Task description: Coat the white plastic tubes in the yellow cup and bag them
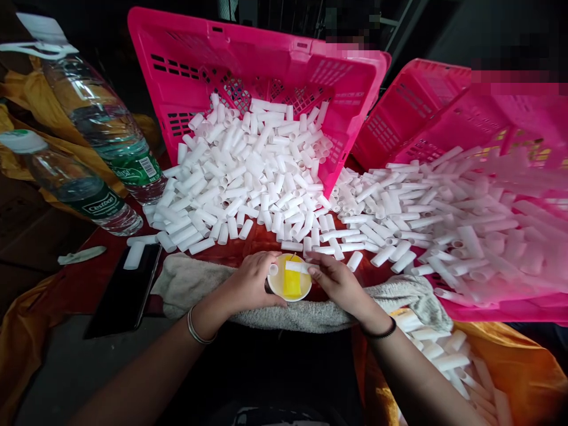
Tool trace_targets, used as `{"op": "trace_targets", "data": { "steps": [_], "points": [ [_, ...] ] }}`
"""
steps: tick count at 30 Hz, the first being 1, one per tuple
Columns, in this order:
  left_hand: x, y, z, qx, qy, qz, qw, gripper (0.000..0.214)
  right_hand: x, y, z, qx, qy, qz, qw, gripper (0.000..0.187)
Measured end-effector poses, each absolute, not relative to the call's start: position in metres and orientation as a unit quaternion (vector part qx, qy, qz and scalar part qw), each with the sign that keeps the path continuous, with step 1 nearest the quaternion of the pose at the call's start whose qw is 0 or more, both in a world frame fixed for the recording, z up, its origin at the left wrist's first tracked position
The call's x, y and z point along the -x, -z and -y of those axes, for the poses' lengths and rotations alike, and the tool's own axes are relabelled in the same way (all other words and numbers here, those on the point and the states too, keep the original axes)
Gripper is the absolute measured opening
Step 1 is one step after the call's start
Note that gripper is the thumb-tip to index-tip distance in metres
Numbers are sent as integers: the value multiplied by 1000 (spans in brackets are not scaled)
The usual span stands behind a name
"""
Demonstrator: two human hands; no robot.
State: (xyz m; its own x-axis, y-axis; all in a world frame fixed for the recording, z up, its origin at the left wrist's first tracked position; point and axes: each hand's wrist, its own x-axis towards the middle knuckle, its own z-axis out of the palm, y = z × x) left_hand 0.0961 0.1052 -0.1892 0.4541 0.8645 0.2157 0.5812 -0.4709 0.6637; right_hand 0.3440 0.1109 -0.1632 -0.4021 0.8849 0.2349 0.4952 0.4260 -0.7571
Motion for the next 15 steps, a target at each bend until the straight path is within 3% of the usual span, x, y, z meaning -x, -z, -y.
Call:
{"op": "trace_targets", "data": {
  "steps": [6,10,15],
  "points": [
    [-93,189,-105,-800,-283,-447,284,97,-343,166,-104,407,-255,800,358,12],
    [-93,189,-105,-795,-285,-447,296,95,-343,171,-101,467,-321,746,352,20],
    [-93,188,-105,-796,-285,-446,295,93,-341,171,-96,424,-267,780,376,11]
  ]
}}
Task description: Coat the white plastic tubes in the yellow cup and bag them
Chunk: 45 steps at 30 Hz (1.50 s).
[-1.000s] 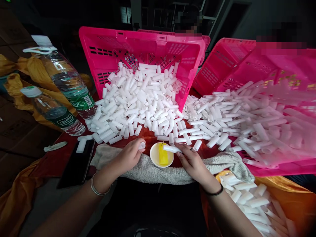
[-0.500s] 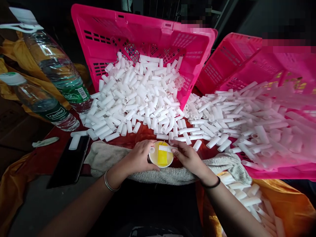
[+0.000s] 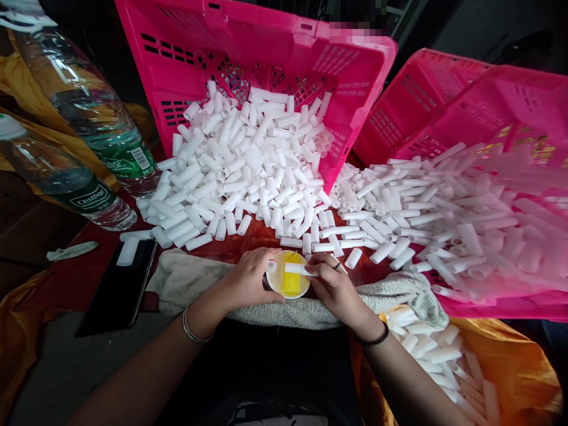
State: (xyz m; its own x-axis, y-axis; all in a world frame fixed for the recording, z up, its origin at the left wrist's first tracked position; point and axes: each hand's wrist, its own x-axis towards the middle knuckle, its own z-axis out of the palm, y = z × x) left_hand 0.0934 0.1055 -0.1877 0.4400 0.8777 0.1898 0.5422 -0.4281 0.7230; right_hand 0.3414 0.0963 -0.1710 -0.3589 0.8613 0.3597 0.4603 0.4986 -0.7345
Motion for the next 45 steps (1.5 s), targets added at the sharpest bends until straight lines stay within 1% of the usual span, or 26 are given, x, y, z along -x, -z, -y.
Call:
{"op": "trace_targets", "data": {
  "steps": [4,6,8,9,13,14,16,18,19,21,22,25,29,32,37,39,41,42,45],
  "points": [
    [-94,187,-105,-793,-283,-451,296,92,-341,172,-94,469,-328,731,372,18],
    [-94,186,-105,-793,-282,-451,298,92,-341,171,-94,470,-298,745,368,13],
    [-94,184,-105,-795,-280,-448,297,92,-341,171,-94,446,-251,771,378,9],
    [-94,183,-105,-797,-278,-448,296,93,-341,171,-94,438,-247,774,385,9],
    [-94,183,-106,-799,-265,-454,291,93,-343,172,-93,466,-311,739,374,17],
    [-93,183,-106,-802,-261,-453,290,92,-344,173,-92,467,-298,746,368,17],
    [-92,183,-107,-813,-264,-439,277,87,-345,174,-90,444,-234,784,366,11],
    [-91,181,-107,-826,-285,-419,246,75,-345,172,-88,403,-182,808,389,8],
    [-90,179,-107,-828,-302,-414,228,63,-344,171,-87,394,-180,803,410,7],
    [-89,170,-106,-824,-327,-417,200,34,-340,163,-84,407,-219,756,464,9],
    [-89,164,-105,-823,-330,-420,191,24,-337,158,-82,419,-252,724,487,13],
    [-92,143,-100,-843,-319,-401,163,22,-330,138,-77,430,-345,659,511,18],
    [-93,121,-93,-871,-317,-367,78,23,-329,113,-70,436,-389,653,482,18],
    [-93,114,-87,-884,-299,-360,16,24,-332,102,-66,453,-409,663,433,18],
    [-98,111,-72,-897,-265,-354,-12,24,-326,93,-60,467,-425,689,357,19],
    [-102,109,-65,-900,-251,-357,0,21,-324,89,-60,463,-407,713,335,21],
    [-107,105,-59,-895,-245,-369,59,19,-324,86,-61,456,-362,746,324,27],
    [-110,103,-56,-885,-245,-378,116,19,-325,85,-61,443,-322,769,329,30],
    [-123,98,-43,-824,-219,-384,355,26,-324,85,-55,366,-174,831,380,30]
  ]
}}
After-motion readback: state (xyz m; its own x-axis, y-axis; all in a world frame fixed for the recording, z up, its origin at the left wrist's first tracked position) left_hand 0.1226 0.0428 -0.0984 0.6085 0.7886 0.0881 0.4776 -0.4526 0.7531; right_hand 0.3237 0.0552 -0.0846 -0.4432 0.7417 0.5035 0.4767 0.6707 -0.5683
